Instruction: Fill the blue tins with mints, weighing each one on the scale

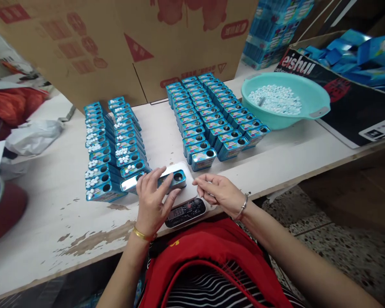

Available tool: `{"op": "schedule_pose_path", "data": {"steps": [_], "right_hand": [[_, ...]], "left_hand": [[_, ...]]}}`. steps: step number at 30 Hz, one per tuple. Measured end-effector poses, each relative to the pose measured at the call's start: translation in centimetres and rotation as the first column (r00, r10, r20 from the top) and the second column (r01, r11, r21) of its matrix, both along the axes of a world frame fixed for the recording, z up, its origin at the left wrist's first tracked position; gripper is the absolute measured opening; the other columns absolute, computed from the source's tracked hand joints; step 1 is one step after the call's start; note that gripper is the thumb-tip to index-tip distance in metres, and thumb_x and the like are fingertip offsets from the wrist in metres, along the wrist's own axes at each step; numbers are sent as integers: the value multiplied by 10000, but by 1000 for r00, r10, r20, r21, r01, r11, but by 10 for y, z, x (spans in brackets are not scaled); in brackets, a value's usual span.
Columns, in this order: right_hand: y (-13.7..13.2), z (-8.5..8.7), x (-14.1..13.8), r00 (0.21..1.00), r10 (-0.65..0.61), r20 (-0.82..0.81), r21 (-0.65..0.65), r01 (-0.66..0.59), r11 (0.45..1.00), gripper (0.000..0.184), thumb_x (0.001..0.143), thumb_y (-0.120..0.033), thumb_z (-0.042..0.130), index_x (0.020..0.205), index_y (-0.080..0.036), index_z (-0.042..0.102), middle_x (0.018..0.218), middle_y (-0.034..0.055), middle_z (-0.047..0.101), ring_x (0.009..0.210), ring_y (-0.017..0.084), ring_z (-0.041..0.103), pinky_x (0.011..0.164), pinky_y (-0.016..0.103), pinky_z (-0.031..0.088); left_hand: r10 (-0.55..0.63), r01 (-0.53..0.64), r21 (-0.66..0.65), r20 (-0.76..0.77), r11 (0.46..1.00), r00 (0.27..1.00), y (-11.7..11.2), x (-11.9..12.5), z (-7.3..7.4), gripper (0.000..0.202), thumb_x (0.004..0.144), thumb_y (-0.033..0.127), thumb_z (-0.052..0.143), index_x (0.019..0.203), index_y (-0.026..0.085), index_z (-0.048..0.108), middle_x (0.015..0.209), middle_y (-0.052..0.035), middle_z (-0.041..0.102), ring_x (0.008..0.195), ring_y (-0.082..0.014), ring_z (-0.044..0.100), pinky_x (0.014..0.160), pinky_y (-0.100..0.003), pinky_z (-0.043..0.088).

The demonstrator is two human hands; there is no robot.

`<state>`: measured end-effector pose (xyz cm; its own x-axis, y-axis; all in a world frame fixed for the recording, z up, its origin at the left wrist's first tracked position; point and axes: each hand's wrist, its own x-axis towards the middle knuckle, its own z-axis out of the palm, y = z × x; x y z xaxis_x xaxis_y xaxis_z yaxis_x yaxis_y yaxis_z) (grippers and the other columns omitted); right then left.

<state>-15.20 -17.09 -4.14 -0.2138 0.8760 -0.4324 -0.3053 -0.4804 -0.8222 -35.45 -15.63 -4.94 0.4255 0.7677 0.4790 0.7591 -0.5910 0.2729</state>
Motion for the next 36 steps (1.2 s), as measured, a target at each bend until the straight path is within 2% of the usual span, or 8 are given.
{"op": "schedule_pose_path", "data": {"steps": [4,10,13,17,20,24,30,36], "right_hand": [[26,17,-17,986,32,163,215,-68,974,362,695,-505,661,722,-146,618,473,-84,433,433,39,312,449,209,236],[51,13,-32,964,62,260,404,-167,899,373,712,-514,630,684,-146,681,623,-21,574,624,89,479,614,246,372],[48,12,-27,970,29,243,372,-121,920,362,694,-511,652,677,-151,684,532,-48,510,547,70,428,544,229,338],[36,7,-9,993,3,121,175,-24,984,369,694,-496,673,804,-144,679,425,-97,377,394,33,250,412,219,141],[25,-4,6,998,-68,-7,31,68,997,362,698,-486,685,825,-149,644,458,-95,404,366,14,192,407,228,61],[14,-17,17,989,-119,-90,-63,114,992,331,700,-439,697,808,-134,628,513,-70,466,369,-1,225,417,218,87],[8,-18,15,992,-100,-82,-60,95,994,317,684,-385,716,845,-139,597,512,-76,480,364,-2,233,415,208,93],[21,5,-12,997,-24,76,92,17,996,351,698,-485,684,694,-181,509,453,-94,428,374,23,250,396,211,137]], "left_hand": [[66,-68,15,97,998,993,1,-3,3,315,841,279,585,1151,222,577,1230,-105,547,1134,-238,500,982,-434,353],[95,-92,-27,118,995,988,-4,-14,0,282,840,274,586,1117,224,592,1206,-96,559,1127,-235,507,969,-427,372],[112,-106,-51,137,993,984,-6,-19,0,289,848,272,575,1134,236,585,1213,-89,553,1131,-231,508,969,-432,382],[152,-140,-70,198,988,968,-7,-25,0,278,849,248,575,1126,230,594,1198,-88,553,1123,-220,516,957,-413,410],[176,-158,-87,251,984,952,-7,-30,0,267,847,240,578,1112,223,604,1175,-87,557,1107,-210,527,937,-391,436],[177,-155,-96,281,983,943,-6,-32,-2,264,843,231,581,1106,216,608,1149,-84,561,1088,-204,537,933,-389,451],[175,-155,-93,285,984,942,-6,-31,-4,247,841,212,582,1085,207,613,1125,-83,565,1074,-200,545,935,-394,460],[178,-155,-104,277,982,944,-8,-29,-7,228,845,230,577,1070,211,615,1107,-78,576,1061,-202,556,927,-400,470]]}}
